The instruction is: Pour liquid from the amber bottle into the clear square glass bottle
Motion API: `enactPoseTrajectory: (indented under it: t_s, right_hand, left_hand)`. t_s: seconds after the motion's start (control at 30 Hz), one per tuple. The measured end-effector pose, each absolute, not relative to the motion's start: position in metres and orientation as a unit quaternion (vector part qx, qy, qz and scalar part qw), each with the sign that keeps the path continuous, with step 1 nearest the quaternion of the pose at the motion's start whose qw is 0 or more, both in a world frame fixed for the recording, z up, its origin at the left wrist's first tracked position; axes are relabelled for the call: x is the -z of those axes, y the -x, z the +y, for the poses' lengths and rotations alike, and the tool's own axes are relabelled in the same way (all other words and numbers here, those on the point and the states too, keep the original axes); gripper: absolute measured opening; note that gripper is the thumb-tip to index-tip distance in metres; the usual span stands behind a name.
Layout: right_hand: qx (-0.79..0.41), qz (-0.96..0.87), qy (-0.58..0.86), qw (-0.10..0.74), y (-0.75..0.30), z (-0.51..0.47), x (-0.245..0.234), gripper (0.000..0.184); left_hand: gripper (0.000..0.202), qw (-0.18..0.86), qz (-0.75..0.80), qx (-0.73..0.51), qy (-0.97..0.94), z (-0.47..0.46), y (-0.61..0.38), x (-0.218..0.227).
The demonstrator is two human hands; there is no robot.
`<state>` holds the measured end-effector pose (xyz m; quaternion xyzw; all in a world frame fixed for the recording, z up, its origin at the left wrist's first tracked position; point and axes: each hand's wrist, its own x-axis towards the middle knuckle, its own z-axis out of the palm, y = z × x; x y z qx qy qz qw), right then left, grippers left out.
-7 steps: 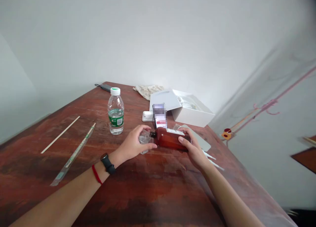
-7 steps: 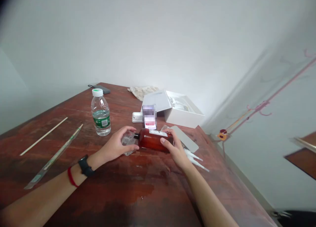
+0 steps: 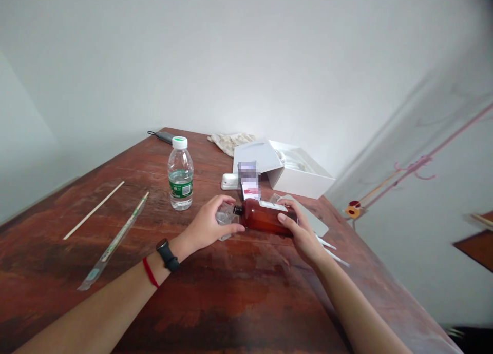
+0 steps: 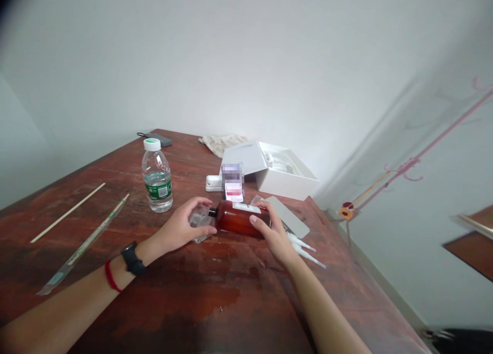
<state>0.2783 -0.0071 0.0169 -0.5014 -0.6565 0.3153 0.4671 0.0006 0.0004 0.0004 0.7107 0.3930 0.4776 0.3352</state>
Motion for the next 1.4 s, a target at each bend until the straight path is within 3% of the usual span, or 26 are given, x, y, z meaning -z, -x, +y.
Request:
enactPoseTrajectory:
  t_s: [1.4]
  right_hand:
    - [-0.350,-0.645,0.493,0.467,-0.2801,-0.0077,-0.0157,0.038]
  left_hand:
    - [0.054,0.330,0.384,-0.474,-0.721,0.0002,0.0008,-0.0018]
